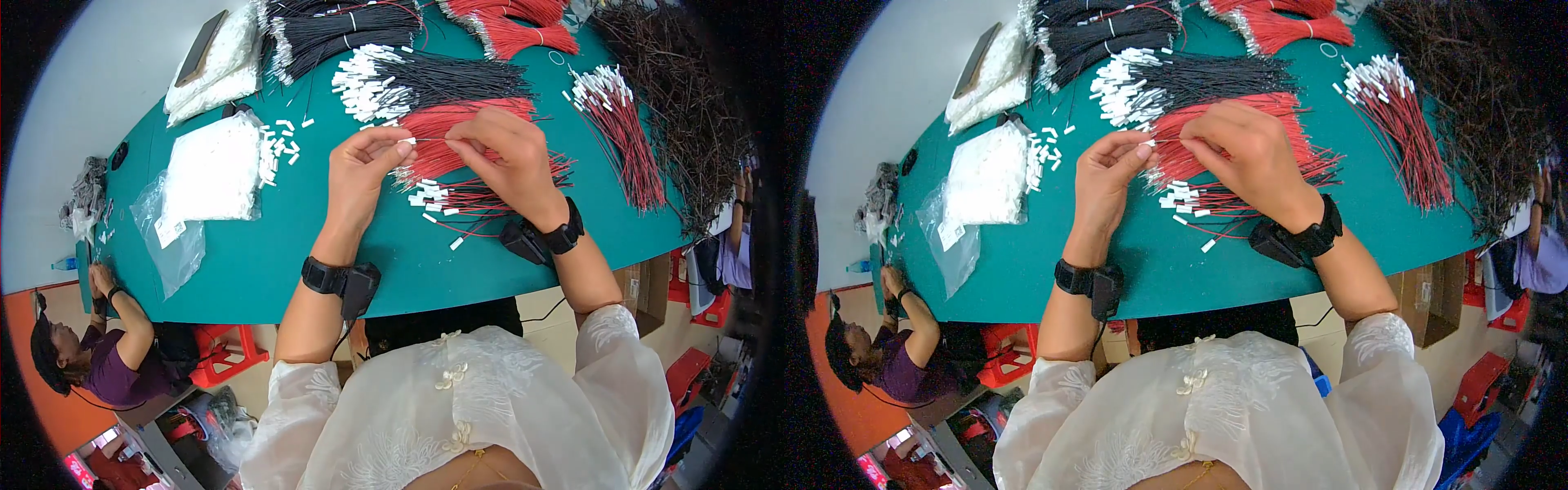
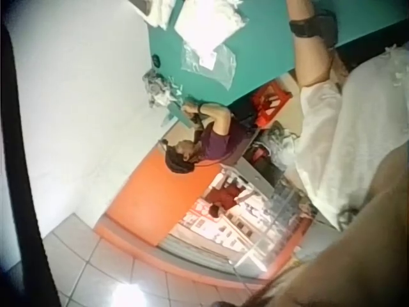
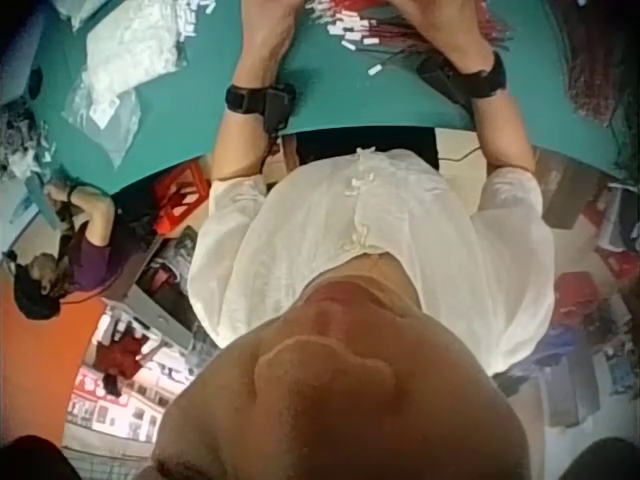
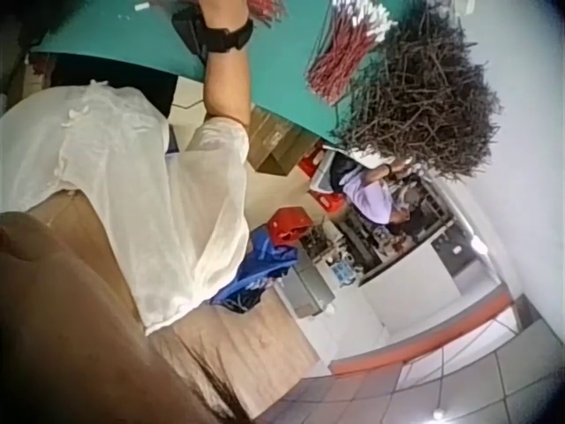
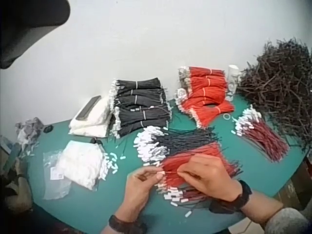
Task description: The person picks up a red wire and a white connector by hand, fits the connector onto the end of the wire, and repeats this process with another set.
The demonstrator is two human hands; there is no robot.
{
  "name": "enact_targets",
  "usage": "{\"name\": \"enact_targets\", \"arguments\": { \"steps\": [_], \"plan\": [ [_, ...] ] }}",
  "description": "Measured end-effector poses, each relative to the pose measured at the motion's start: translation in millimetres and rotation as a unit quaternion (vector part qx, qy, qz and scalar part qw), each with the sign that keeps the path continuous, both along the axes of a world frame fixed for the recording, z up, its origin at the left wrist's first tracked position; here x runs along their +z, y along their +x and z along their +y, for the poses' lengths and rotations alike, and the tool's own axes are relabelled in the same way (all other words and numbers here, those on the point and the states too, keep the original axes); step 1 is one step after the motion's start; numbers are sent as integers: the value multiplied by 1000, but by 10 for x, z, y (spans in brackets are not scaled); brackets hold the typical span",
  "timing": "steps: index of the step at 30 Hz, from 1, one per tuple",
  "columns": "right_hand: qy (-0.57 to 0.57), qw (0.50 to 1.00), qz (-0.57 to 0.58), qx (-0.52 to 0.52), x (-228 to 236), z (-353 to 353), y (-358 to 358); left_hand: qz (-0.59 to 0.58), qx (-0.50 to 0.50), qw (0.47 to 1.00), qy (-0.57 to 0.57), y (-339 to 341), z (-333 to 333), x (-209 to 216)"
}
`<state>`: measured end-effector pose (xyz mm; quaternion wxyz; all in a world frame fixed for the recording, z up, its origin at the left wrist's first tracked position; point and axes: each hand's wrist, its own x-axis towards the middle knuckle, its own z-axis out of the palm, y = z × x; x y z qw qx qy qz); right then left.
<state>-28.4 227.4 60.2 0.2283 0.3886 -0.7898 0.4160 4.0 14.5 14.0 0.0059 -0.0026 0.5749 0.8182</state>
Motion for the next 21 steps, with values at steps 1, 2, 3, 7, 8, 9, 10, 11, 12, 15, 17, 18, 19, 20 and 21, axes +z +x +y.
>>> {"name": "enact_targets", "arguments": {
  "steps": [1,2,3,7,8,9,10,11,12,15,17,18,19,20,21],
  "plan": [
    [1,1000,4,1,2,-1,-1,2,-1,1000,0,-2,-2,-4],
    [3,1000,7,3,4,-2,-2,3,-1,1000,1,-4,-3,-8],
    [3,1000,7,3,1,-1,-2,3,-1,1000,1,-3,-3,-10],
    [4,1000,12,5,-10,1,-5,3,-3,1000,-3,-5,-3,-22],
    [4,1000,11,5,-14,0,-6,4,-5,1000,-4,-7,-5,-29],
    [5,1000,11,5,-17,-1,-7,5,-6,1000,-5,-10,-7,-36],
    [5,1000,11,6,-20,-3,-8,6,-8,1000,-6,-12,-8,-39],
    [5,1000,11,6,-21,-5,-8,6,-8,1000,-6,-11,-8,-42],
    [6,1000,12,6,-23,-7,-7,5,-9,1000,-9,-10,-9,-41],
    [7,1000,14,5,-36,-14,-6,2,-13,1000,-13,-7,-3,-41],
    [9,1000,12,8,-48,-22,-5,-3,-20,1000,-10,-2,5,-34],
    [10,1000,11,9,-51,-26,-5,-5,-23,1000,-9,0,9,-28],
    [10,1000,11,9,-50,-28,-4,-5,-24,1000,-9,-1,7,-33],
    [11,1000,7,9,-50,-30,-1,-2,-25,1000,-12,-3,4,-39],
    [12,1000,4,8,-51,-31,2,0,-27,1000,-15,-4,1,-45]
  ]
}}
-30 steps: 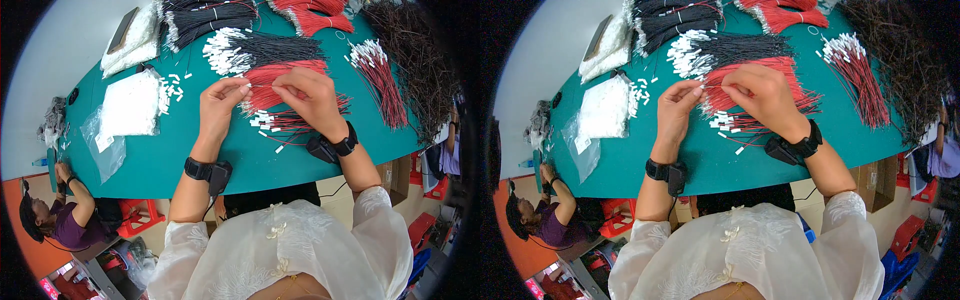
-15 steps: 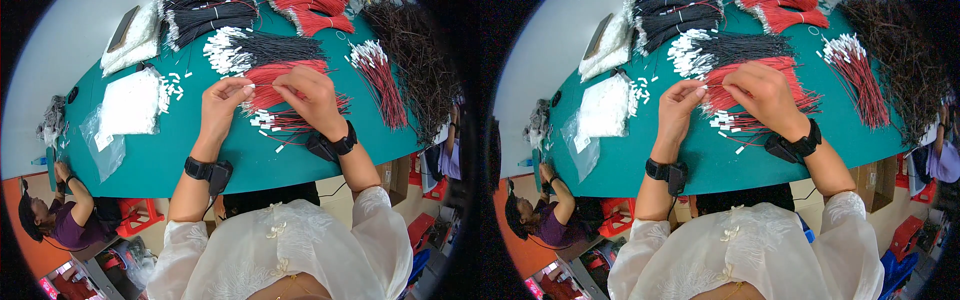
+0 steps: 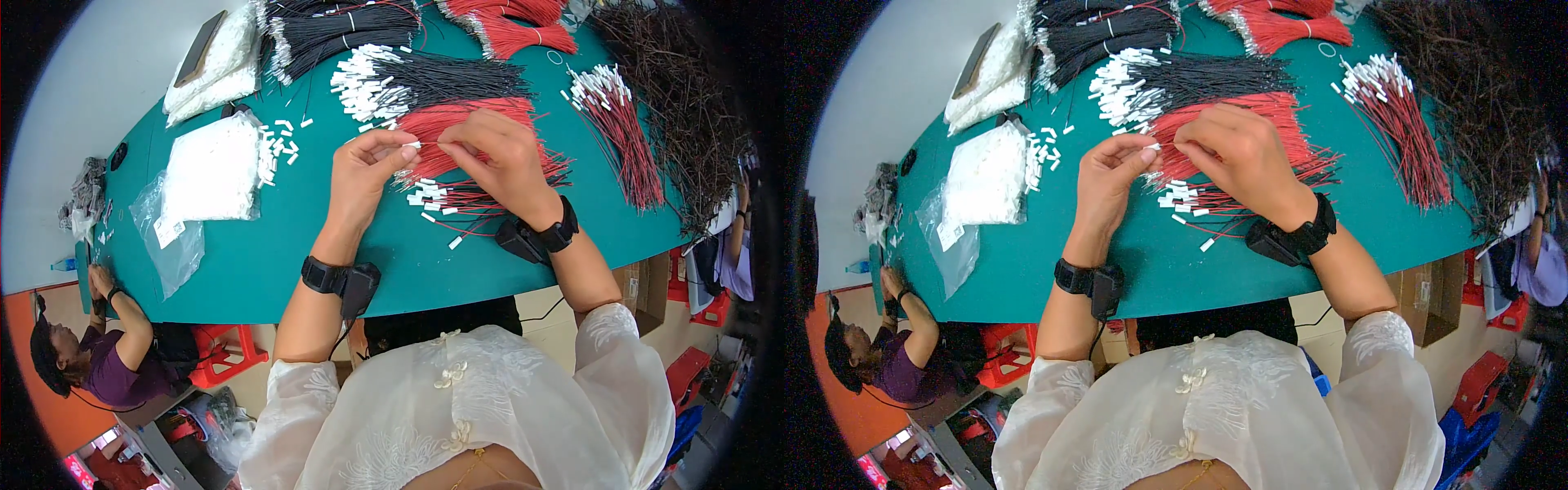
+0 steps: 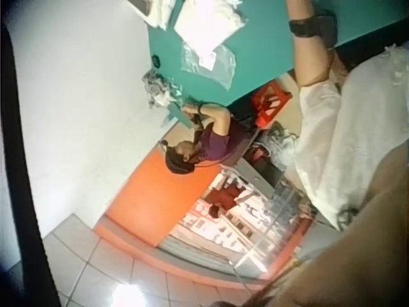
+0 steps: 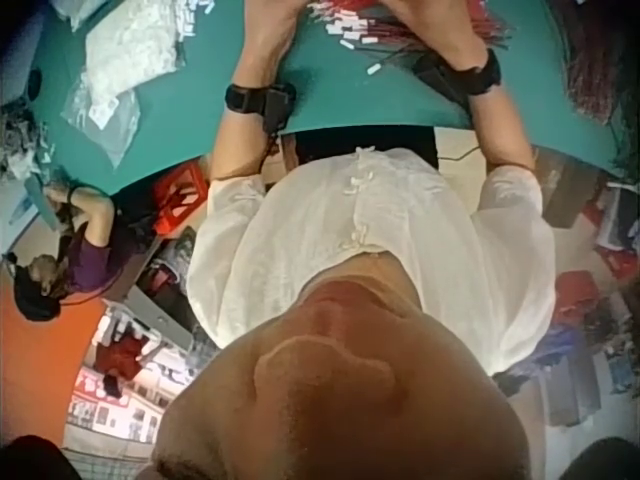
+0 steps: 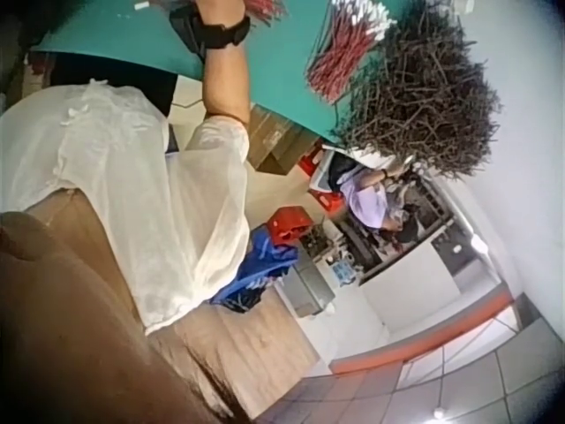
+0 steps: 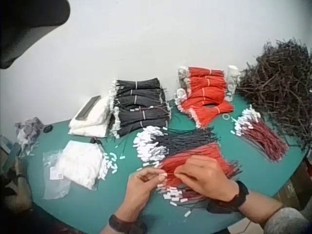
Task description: The person picks up a red wire and a white connector by hand, fits the connector onto the end of the wire, and repeats this process with another set.
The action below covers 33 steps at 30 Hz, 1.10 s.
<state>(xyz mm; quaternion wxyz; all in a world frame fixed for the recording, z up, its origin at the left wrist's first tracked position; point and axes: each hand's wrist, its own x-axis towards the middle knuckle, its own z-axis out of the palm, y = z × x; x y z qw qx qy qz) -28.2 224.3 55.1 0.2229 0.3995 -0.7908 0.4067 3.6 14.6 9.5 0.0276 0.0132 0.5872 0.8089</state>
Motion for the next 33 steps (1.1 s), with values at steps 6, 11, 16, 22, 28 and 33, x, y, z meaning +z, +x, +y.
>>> {"name": "enact_targets", "arguments": {
  "steps": [6,11,16,22,28,33],
  "plan": [
    [8,1000,3,21,-66,19,-38,-3,-12,1000,-10,27,43,25],
    [15,999,-14,25,-62,13,-30,-6,-10,1000,-7,28,44,14],
    [18,999,-14,25,-97,-1,-39,-13,-8,999,-32,27,53,6],
    [26,999,-14,29,-88,-6,-29,-27,-14,999,-19,32,59,11],
    [18,998,-41,35,-79,-2,-28,-15,-23,1000,-7,35,66,10],
    [34,999,36,4,72,11,-91,-2,-32,999,3,46,83,57]
  ]
}}
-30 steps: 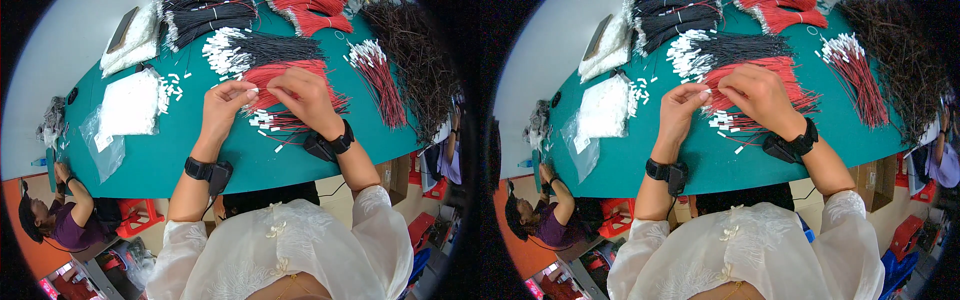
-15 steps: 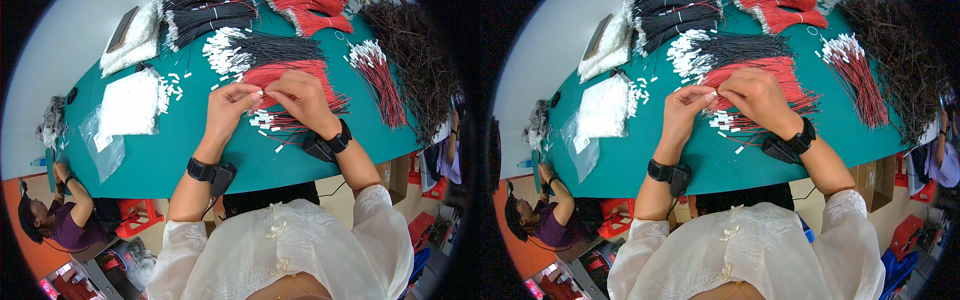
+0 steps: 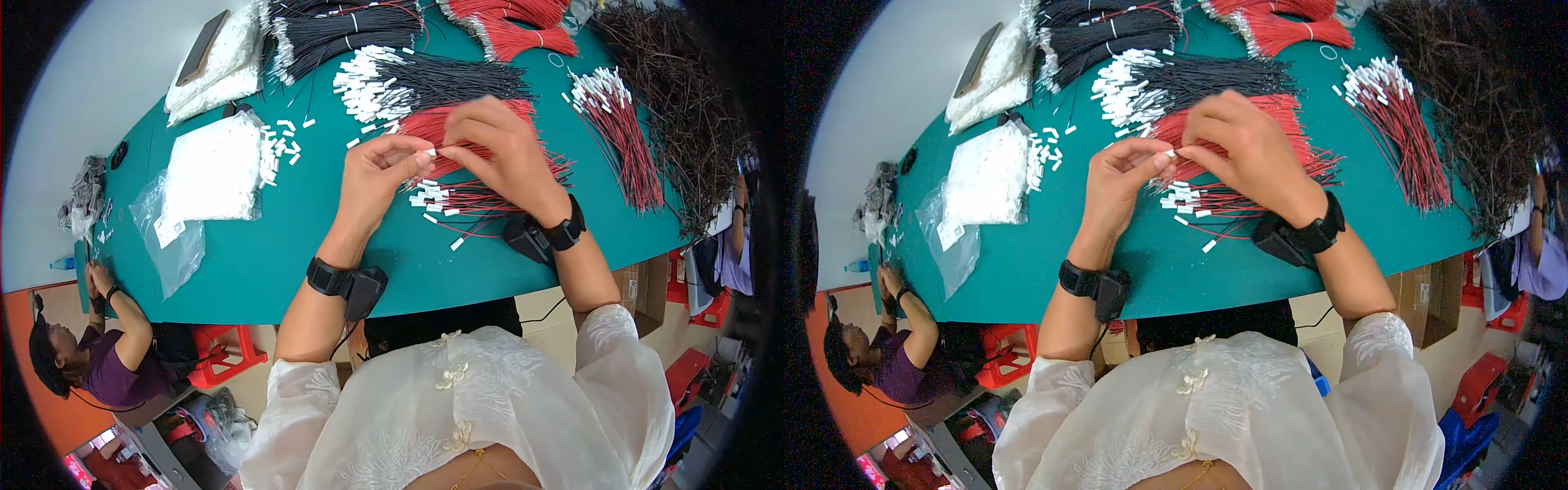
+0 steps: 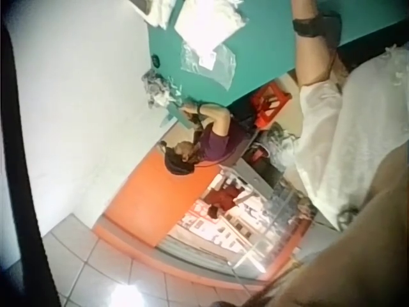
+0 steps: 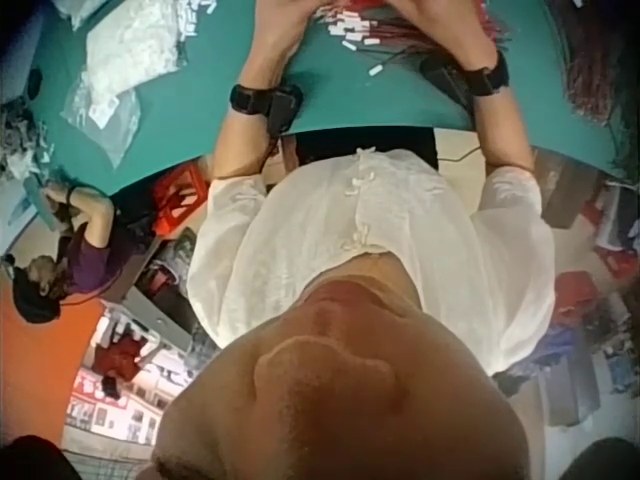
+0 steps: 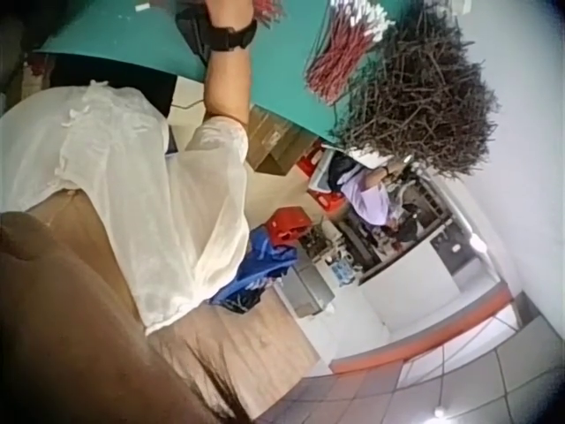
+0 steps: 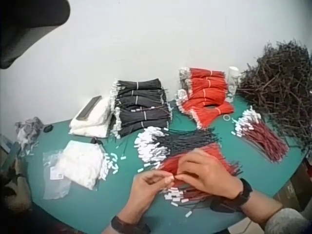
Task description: The person picks up a red wire and a white connector by hand, fits the connector onto the end of the wire, and repeats this process with another set.
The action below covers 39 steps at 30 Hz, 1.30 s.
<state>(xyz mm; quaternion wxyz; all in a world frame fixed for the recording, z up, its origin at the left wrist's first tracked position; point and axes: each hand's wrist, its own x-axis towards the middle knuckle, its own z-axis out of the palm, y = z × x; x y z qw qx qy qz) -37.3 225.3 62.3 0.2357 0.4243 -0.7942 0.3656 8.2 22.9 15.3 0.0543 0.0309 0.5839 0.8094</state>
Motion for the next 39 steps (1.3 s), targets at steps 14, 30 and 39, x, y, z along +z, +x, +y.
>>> {"name": "enact_targets", "arguments": {
  "steps": [14,30,39],
  "plan": [
    [156,982,-103,-9,-235,146,-73,197,258,813,-483,-226,-351,-246],
    [1,958,-284,44,-174,55,-38,83,185,970,-133,-142,-277,-52],
    [-55,972,-227,23,-119,84,4,-30,39,995,89,-100,-200,-74]
  ]
}}
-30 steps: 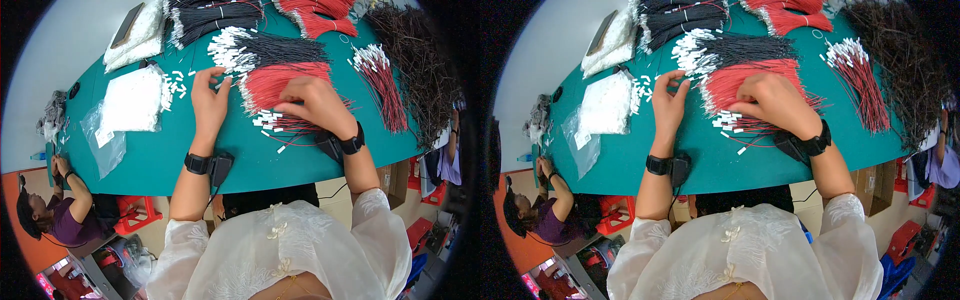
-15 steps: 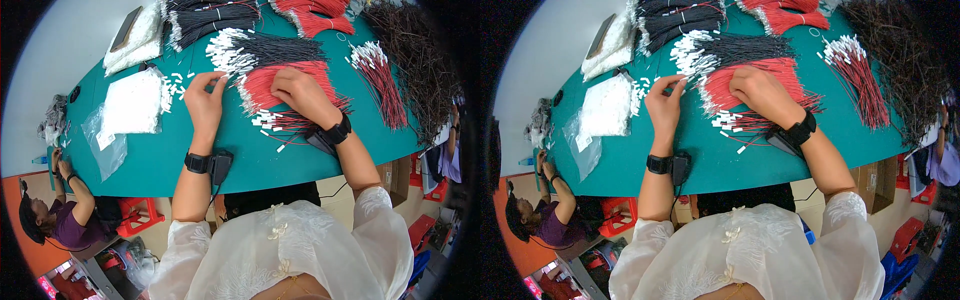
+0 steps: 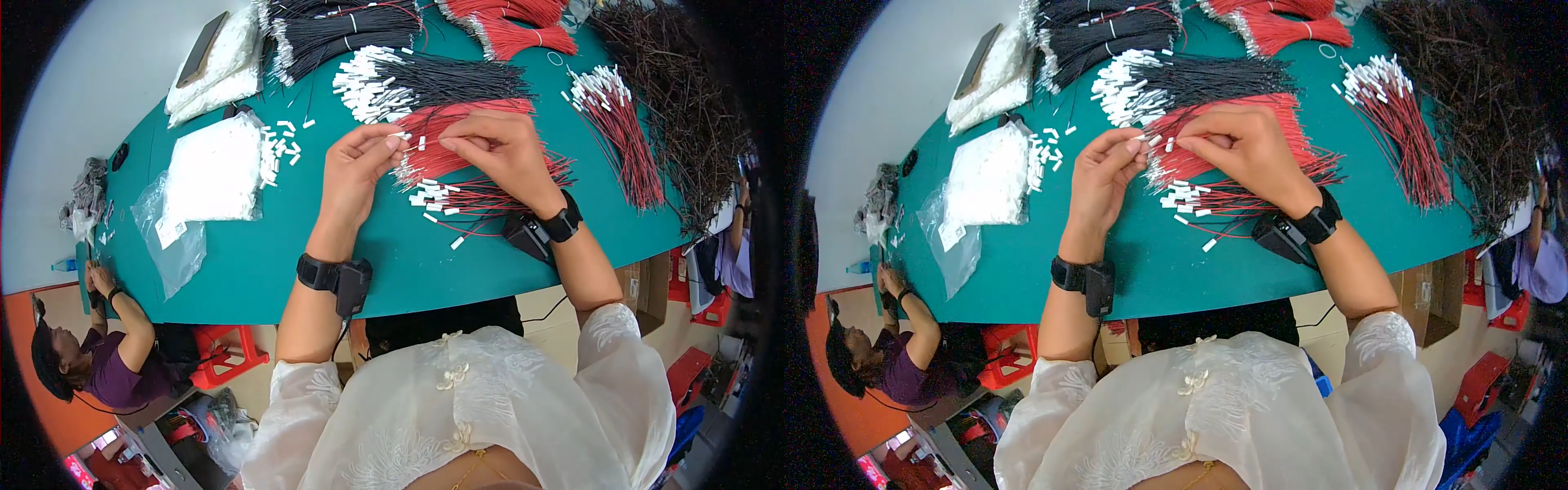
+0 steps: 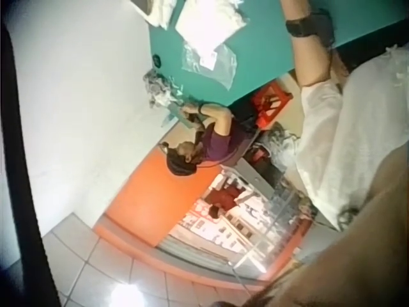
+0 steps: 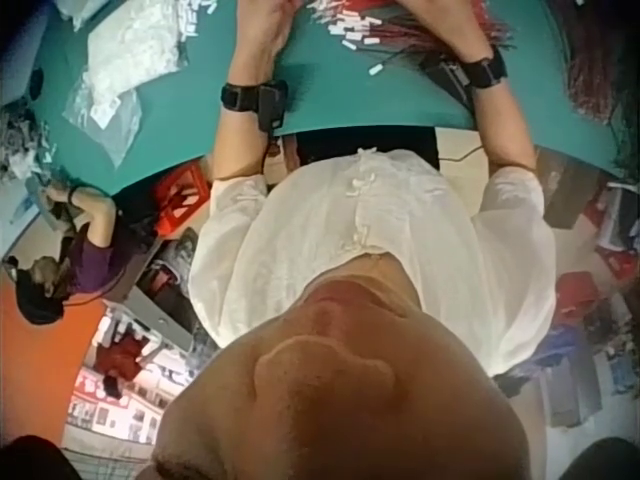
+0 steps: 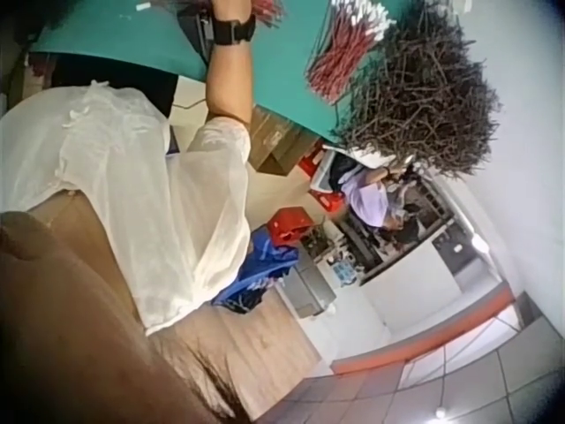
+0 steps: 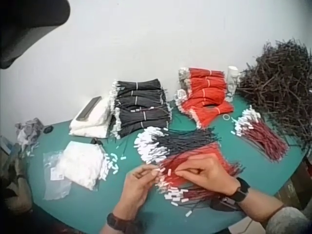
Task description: The person picks up a red wire and a white connector by hand, fits the connector onto the end of the wire, and repeats this process with another set.
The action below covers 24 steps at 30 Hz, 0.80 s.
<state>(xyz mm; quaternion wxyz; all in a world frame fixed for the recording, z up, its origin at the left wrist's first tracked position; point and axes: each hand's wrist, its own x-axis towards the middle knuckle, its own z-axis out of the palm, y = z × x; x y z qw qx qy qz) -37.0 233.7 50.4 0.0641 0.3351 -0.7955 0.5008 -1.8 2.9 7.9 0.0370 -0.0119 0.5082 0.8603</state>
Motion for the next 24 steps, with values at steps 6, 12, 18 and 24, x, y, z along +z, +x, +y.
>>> {"name": "enact_targets", "arguments": {
  "steps": [6,12,18,24],
  "plan": [
    [-7,999,46,-25,-8,-56,11,-10,1,1000,-22,14,31,2],
    [-12,996,83,-39,9,-46,9,0,24,997,-69,37,98,43],
    [-5,995,90,-44,29,-47,23,2,24,997,-76,39,80,11],
    [-17,997,60,-46,28,-55,32,9,27,997,-72,43,100,16]
  ]
}}
